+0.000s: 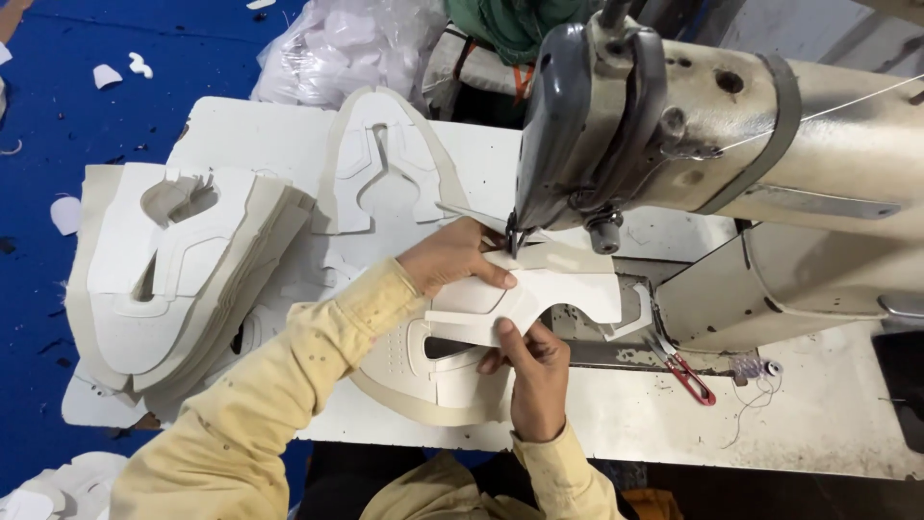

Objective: The person aligns white shoe parts under a sewing machine needle and sews them together. They repeatedly pick up parts from a stack, position them, operate the machine, and place the finished pieces back on the table.

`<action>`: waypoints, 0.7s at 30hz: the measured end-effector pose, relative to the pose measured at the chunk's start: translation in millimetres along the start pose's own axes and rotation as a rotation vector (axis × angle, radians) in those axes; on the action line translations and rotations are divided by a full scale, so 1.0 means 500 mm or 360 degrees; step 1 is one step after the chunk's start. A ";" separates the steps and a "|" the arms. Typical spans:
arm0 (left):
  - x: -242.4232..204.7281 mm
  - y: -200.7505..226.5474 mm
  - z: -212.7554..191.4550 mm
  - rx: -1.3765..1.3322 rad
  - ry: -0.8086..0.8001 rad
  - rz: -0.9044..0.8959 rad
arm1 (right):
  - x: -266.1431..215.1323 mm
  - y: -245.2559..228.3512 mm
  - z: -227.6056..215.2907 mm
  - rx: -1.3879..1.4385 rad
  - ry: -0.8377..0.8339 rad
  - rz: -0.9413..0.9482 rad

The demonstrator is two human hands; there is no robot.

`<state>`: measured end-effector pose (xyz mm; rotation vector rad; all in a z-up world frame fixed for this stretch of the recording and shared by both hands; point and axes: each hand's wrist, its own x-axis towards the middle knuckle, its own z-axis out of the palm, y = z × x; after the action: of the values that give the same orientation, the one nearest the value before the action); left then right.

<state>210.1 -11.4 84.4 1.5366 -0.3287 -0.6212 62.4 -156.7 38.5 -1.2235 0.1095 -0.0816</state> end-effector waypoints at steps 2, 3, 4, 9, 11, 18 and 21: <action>0.019 0.004 -0.007 0.0087 0.0054 -0.0037 | 0.011 -0.002 0.006 0.0009 0.0019 0.0017; 0.026 0.007 -0.012 0.0173 0.0114 -0.0078 | 0.016 -0.003 0.011 0.0021 0.0035 0.0039; 0.036 0.008 -0.019 0.0175 0.0111 -0.0081 | 0.021 0.003 0.015 0.0023 0.0038 0.0040; 0.075 0.024 -0.055 0.0377 -0.0149 -0.0178 | 0.044 0.038 0.032 0.0141 0.0052 0.0017; 0.079 0.031 -0.057 0.0467 -0.0182 -0.0138 | 0.050 0.055 0.030 0.0110 0.0076 -0.0014; 0.099 -0.008 -0.077 0.0465 -0.0204 -0.0081 | 0.059 0.021 0.048 0.0191 0.0064 -0.0043; 0.021 -0.025 -0.045 0.0593 0.0218 0.0371 | 0.067 0.015 0.017 0.0170 0.0093 0.0012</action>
<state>229.4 2.4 69.6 1.8521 -0.5317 -0.2775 96.9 -150.5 32.8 -1.1141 0.1588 -0.1153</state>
